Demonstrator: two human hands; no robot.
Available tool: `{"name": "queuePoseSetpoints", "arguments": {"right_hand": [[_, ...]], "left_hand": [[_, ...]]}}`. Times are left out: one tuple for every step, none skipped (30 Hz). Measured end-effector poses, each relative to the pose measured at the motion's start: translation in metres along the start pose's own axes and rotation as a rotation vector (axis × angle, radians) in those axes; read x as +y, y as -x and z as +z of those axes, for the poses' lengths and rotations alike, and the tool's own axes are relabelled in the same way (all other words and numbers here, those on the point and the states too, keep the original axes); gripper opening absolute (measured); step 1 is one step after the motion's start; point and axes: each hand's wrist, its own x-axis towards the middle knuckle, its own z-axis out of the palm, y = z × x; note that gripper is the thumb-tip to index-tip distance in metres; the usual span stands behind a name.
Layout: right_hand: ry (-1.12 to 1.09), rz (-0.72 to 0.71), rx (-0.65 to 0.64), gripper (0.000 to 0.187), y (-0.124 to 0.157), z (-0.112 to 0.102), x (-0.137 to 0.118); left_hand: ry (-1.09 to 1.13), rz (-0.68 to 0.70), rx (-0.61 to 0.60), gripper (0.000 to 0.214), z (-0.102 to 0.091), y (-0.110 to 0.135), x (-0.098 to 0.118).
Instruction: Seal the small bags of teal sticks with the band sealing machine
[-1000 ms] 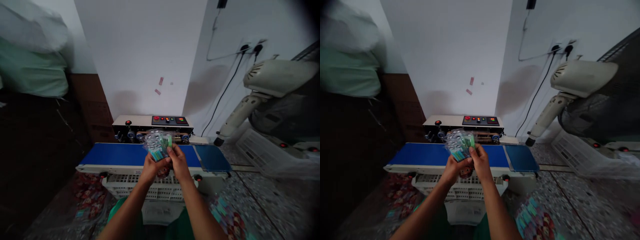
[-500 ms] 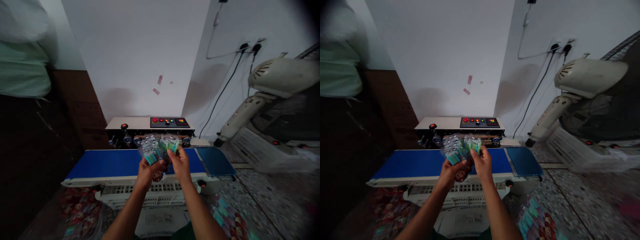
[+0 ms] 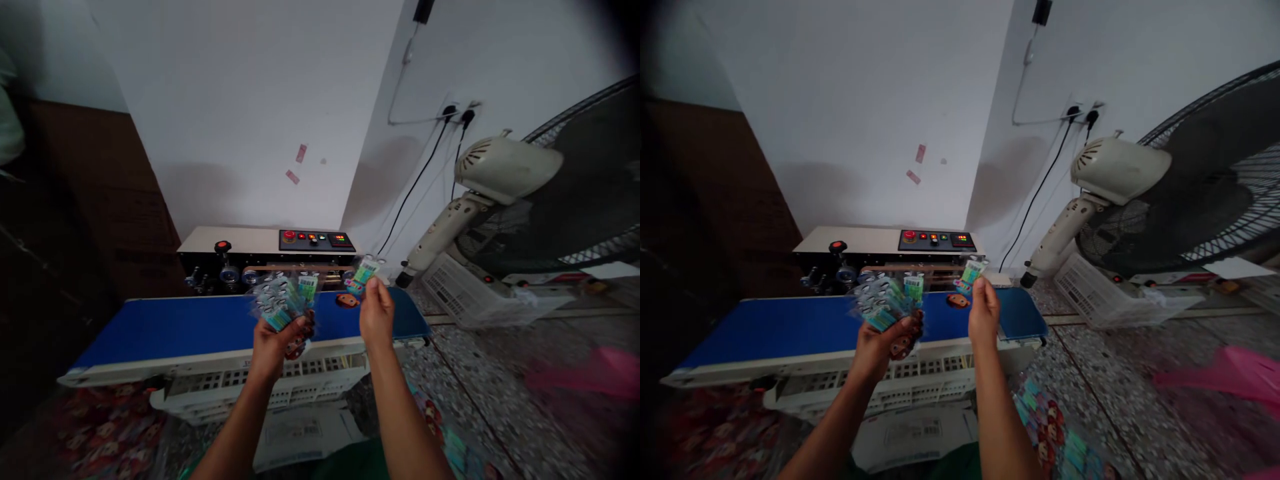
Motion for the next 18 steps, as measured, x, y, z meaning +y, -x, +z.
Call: {"name": "queuePoseSetpoints", "arguments": {"right_hand": [[0.035,-0.015,0.051,0.039,-0.01,-0.008,0.004],[0.102,-0.028,0.089,0.04,-0.02,-0.016,0.008],[0.206,-0.037,0.109,0.041,-0.028,-0.025,0.014],[0.34,-0.041,0.117,0.041,-0.035,-0.033,0.021],[0.494,-0.032,0.114,0.041,-0.04,-0.041,0.028],[0.662,-0.005,0.102,0.041,-0.044,-0.048,0.034],[0.824,0.038,0.086,0.041,-0.046,-0.054,0.041],[0.961,0.089,0.07,0.041,-0.047,-0.058,0.046],[1.067,0.141,0.055,0.04,-0.048,-0.06,0.051],[1.14,0.186,0.04,0.04,-0.049,-0.061,0.054],[1.183,0.218,0.03,0.039,-0.051,-0.061,0.057],[1.201,0.235,0.024,0.038,-0.052,-0.061,0.059],[1.208,0.246,0.02,0.037,-0.054,-0.059,0.061],[1.219,0.257,0.011,0.036,-0.055,-0.057,0.062],[1.228,0.265,-0.001,0.036,-0.057,-0.054,0.064],[1.234,0.268,-0.017,0.035,-0.058,-0.051,0.066],[1.236,0.266,-0.036,0.035,-0.059,-0.047,0.068],[1.233,0.258,-0.06,0.035,-0.059,-0.043,0.07]], "left_hand": [[-0.005,-0.009,-0.014,0.026,0.001,0.001,0.001],[-0.017,-0.023,-0.029,0.025,0.002,0.001,0.001],[-0.035,-0.042,-0.047,0.026,0.003,0.002,0.001],[-0.054,-0.059,-0.06,0.027,0.004,0.002,0.0],[-0.073,-0.077,-0.073,0.029,0.006,0.002,-0.001],[-0.09,-0.091,-0.083,0.03,0.007,0.002,-0.003],[-0.1,-0.093,-0.089,0.031,0.009,0.001,-0.004],[-0.107,-0.088,-0.092,0.031,0.012,0.001,-0.006],[-0.114,-0.082,-0.089,0.031,0.014,0.001,-0.008],[-0.123,-0.08,-0.08,0.031,0.016,0.001,-0.009],[-0.134,-0.082,-0.068,0.031,0.018,0.001,-0.01],[-0.147,-0.083,-0.052,0.031,0.019,0.001,-0.011],[-0.163,-0.091,-0.04,0.032,0.02,0.0,-0.012],[-0.176,-0.098,-0.029,0.032,0.02,0.0,-0.013],[-0.185,-0.104,-0.019,0.031,0.02,0.0,-0.014],[-0.19,-0.11,-0.012,0.031,0.02,-0.001,-0.015],[-0.192,-0.12,-0.008,0.031,0.019,-0.002,-0.016],[-0.194,-0.133,-0.008,0.031,0.018,-0.003,-0.017]]}}
